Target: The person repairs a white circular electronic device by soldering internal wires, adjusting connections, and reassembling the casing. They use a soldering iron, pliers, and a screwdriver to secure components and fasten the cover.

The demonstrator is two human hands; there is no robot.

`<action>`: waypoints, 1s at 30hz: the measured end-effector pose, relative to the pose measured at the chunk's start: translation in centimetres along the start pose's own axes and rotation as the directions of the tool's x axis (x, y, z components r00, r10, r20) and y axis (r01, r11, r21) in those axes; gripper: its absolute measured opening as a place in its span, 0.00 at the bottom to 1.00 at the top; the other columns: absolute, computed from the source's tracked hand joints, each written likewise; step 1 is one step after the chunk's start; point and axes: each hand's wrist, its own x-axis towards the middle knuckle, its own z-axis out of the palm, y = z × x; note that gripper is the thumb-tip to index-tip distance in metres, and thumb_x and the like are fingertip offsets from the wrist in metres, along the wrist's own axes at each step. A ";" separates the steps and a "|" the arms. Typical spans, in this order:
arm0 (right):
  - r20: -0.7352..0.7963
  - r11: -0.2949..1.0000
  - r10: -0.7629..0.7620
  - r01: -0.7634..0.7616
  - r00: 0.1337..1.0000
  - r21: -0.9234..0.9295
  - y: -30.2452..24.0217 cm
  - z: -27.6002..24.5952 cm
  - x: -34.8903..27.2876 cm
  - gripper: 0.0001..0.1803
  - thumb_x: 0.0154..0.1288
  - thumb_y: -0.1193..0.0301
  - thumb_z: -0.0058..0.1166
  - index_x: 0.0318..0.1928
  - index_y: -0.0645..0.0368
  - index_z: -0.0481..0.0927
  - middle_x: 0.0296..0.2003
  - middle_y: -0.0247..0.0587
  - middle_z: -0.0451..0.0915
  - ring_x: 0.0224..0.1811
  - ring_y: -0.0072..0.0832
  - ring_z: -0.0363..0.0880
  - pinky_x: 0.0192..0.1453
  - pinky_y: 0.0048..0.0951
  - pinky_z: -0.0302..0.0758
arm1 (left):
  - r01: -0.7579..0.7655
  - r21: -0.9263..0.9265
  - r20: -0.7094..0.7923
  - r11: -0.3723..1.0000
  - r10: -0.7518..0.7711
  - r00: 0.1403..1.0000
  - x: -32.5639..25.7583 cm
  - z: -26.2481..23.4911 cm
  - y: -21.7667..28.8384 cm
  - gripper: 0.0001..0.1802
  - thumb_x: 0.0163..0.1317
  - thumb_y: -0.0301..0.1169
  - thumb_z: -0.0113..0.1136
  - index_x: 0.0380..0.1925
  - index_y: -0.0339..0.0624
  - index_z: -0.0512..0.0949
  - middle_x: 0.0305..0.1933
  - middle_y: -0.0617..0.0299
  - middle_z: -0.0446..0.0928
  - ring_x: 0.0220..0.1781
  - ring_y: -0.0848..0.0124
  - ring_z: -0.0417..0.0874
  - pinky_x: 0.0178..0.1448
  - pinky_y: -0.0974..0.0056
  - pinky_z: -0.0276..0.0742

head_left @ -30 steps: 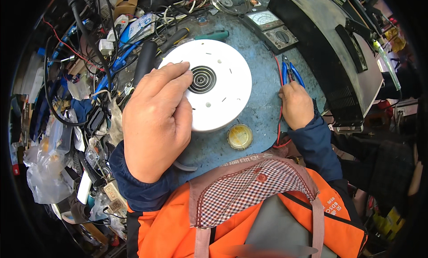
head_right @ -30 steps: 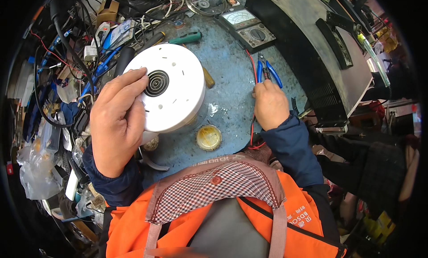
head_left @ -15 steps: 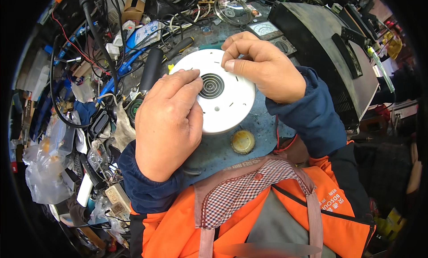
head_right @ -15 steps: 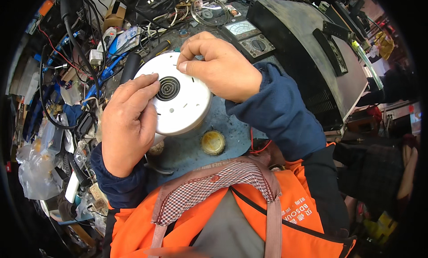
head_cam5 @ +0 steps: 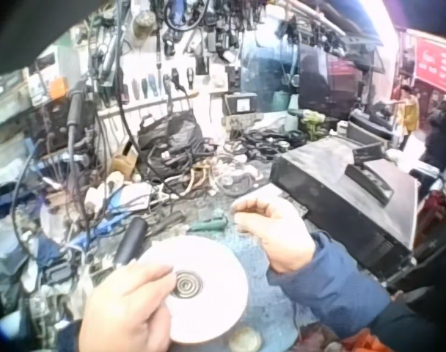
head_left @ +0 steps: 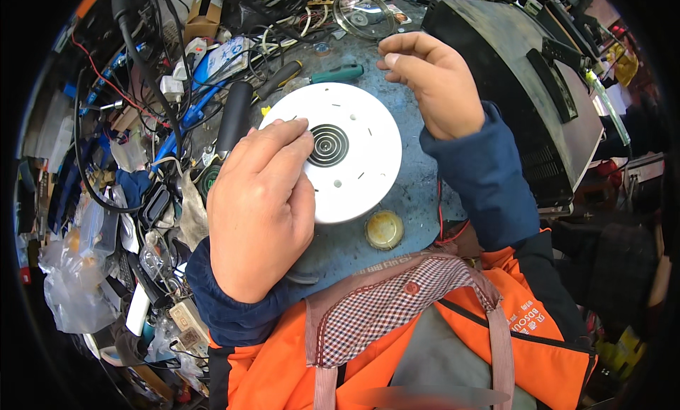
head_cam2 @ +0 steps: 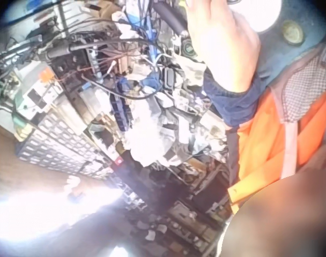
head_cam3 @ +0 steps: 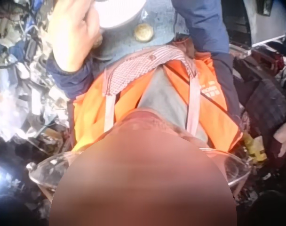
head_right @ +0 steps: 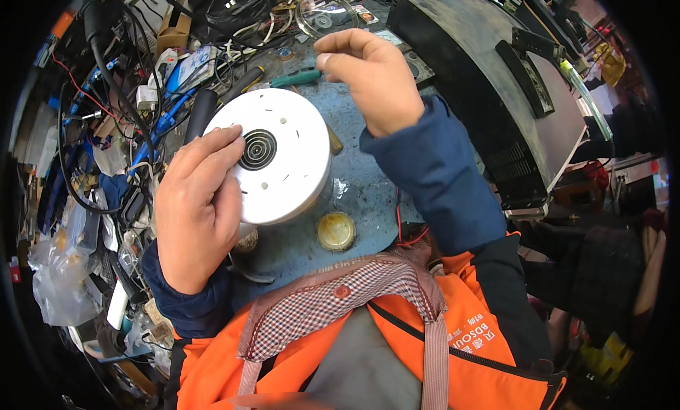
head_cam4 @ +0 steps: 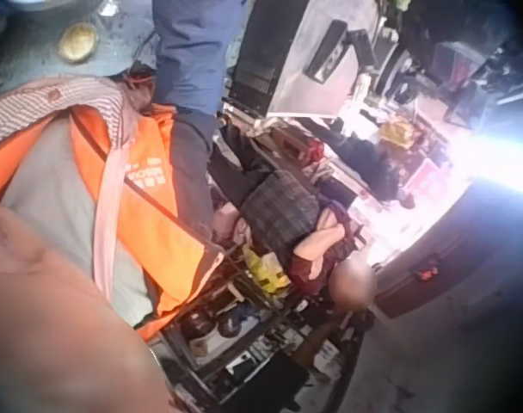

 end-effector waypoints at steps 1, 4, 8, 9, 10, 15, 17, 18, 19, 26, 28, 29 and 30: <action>-0.047 0.999 0.007 -0.009 0.999 -0.049 0.9 -0.7 1.0 0.17 0.78 0.75 0.64 0.63 0.66 0.87 0.53 0.41 0.89 0.57 0.27 0.86 0.63 0.32 0.81 | -0.001 0.002 0.005 1.000 0.001 1.000 0.1 0.0 0.1 0.19 0.65 0.14 0.62 0.55 0.30 0.89 0.62 0.45 0.90 0.62 0.45 0.90 0.68 0.50 0.85; 0.006 0.827 0.058 -0.045 0.998 -0.561 6.2 -1.3 5.0 0.23 0.75 0.75 0.66 0.68 0.68 0.84 0.52 0.46 0.90 0.55 0.26 0.86 0.60 0.29 0.81 | 0.014 0.015 0.007 1.000 -0.014 1.000 -0.1 -0.1 0.1 0.20 0.63 0.14 0.63 0.54 0.31 0.89 0.62 0.46 0.89 0.63 0.45 0.90 0.70 0.47 0.85; 0.071 0.504 0.008 0.058 0.997 -0.862 10.3 0.2 7.3 0.34 0.69 0.62 0.73 0.72 0.63 0.82 0.64 0.62 0.85 0.66 0.57 0.85 0.73 0.47 0.80 | 0.010 0.016 0.002 1.000 -0.010 1.000 0.0 -0.1 -0.1 0.22 0.58 0.15 0.65 0.54 0.33 0.88 0.62 0.47 0.89 0.64 0.43 0.90 0.74 0.41 0.84; 0.060 0.508 0.056 0.023 0.997 -0.861 11.2 0.5 7.5 0.36 0.69 0.60 0.74 0.72 0.63 0.82 0.66 0.65 0.84 0.68 0.61 0.83 0.74 0.50 0.79 | 0.014 0.011 0.010 1.000 -0.014 1.000 0.0 0.0 0.1 0.22 0.58 0.14 0.65 0.55 0.33 0.88 0.62 0.47 0.89 0.65 0.44 0.90 0.74 0.41 0.84; 0.098 0.507 -0.019 0.094 0.995 -0.857 12.9 0.2 8.2 0.35 0.68 0.61 0.75 0.71 0.64 0.83 0.60 0.61 0.88 0.63 0.56 0.87 0.71 0.46 0.81 | 0.013 0.010 0.014 1.000 -0.013 1.000 0.2 -0.1 0.2 0.23 0.58 0.15 0.66 0.55 0.33 0.89 0.62 0.47 0.89 0.65 0.44 0.90 0.75 0.42 0.84; 0.133 0.934 0.147 -0.093 0.980 -0.345 10.8 -1.2 8.7 0.29 0.69 0.64 0.79 0.64 0.66 0.85 0.42 0.47 0.90 0.39 0.34 0.90 0.44 0.37 0.85 | 0.024 0.010 0.013 1.000 -0.024 1.000 0.0 -0.1 0.2 0.22 0.58 0.14 0.65 0.54 0.32 0.89 0.62 0.46 0.89 0.65 0.43 0.91 0.75 0.44 0.84; 0.053 0.999 -0.035 0.035 0.998 0.013 7.5 -1.2 7.5 0.21 0.75 0.71 0.73 0.62 0.64 0.83 0.43 0.43 0.90 0.38 0.29 0.90 0.37 0.29 0.85 | 0.058 -0.014 0.025 0.998 -0.058 0.998 0.3 -0.3 0.9 0.21 0.62 0.12 0.62 0.54 0.31 0.89 0.62 0.45 0.89 0.66 0.43 0.90 0.75 0.46 0.83; -0.013 0.980 -0.159 0.160 0.987 0.115 5.2 -0.9 6.9 0.16 0.76 0.73 0.71 0.58 0.63 0.83 0.43 0.43 0.90 0.39 0.29 0.91 0.37 0.29 0.86 | 0.064 -0.007 0.022 0.998 -0.064 0.998 0.3 -0.4 0.9 0.20 0.62 0.13 0.62 0.54 0.31 0.89 0.62 0.45 0.89 0.65 0.43 0.90 0.75 0.46 0.83; -0.079 0.950 -0.296 0.302 0.952 0.083 3.4 -1.5 6.6 0.14 0.78 0.73 0.69 0.57 0.63 0.82 0.43 0.43 0.90 0.40 0.31 0.93 0.37 0.29 0.86 | 0.041 -0.003 0.014 0.999 -0.041 0.999 0.3 -0.2 0.7 0.21 0.60 0.14 0.64 0.54 0.32 0.89 0.62 0.46 0.89 0.65 0.43 0.91 0.74 0.45 0.84; -0.106 0.694 -0.715 0.720 0.691 0.003 -8.8 1.0 1.1 0.39 0.79 0.67 0.63 0.84 0.64 0.65 0.43 0.39 0.86 0.39 0.24 0.90 0.38 0.25 0.87 | -0.001 0.009 -0.016 1.000 0.001 1.000 0.0 0.1 -0.1 0.23 0.56 0.15 0.67 0.54 0.33 0.88 0.61 0.47 0.89 0.65 0.43 0.91 0.73 0.41 0.86; -0.093 0.666 -0.744 0.746 0.662 -0.013 -8.3 1.7 1.3 0.40 0.78 0.70 0.63 0.85 0.62 0.64 0.43 0.37 0.85 0.41 0.24 0.90 0.41 0.26 0.88 | -0.009 0.017 -0.009 1.000 0.009 1.000 0.1 0.1 -0.1 0.22 0.57 0.16 0.67 0.54 0.33 0.88 0.61 0.47 0.89 0.65 0.44 0.90 0.73 0.41 0.86; -0.098 0.683 -0.726 0.730 0.680 0.009 -8.3 2.5 1.1 0.42 0.77 0.72 0.64 0.86 0.62 0.63 0.44 0.36 0.84 0.42 0.23 0.89 0.43 0.26 0.89 | -0.009 0.023 -0.008 1.000 0.009 1.000 0.1 0.0 -0.1 0.22 0.57 0.16 0.67 0.54 0.32 0.88 0.61 0.47 0.89 0.64 0.44 0.90 0.73 0.42 0.86; -0.102 0.699 -0.709 0.715 0.698 0.031 -8.2 3.2 0.9 0.43 0.76 0.74 0.64 0.87 0.61 0.63 0.45 0.36 0.84 0.44 0.23 0.89 0.45 0.26 0.89 | -0.009 0.023 -0.008 1.000 0.009 1.000 0.1 0.0 -0.1 0.22 0.57 0.16 0.67 0.54 0.32 0.88 0.61 0.47 0.89 0.64 0.44 0.90 0.73 0.42 0.85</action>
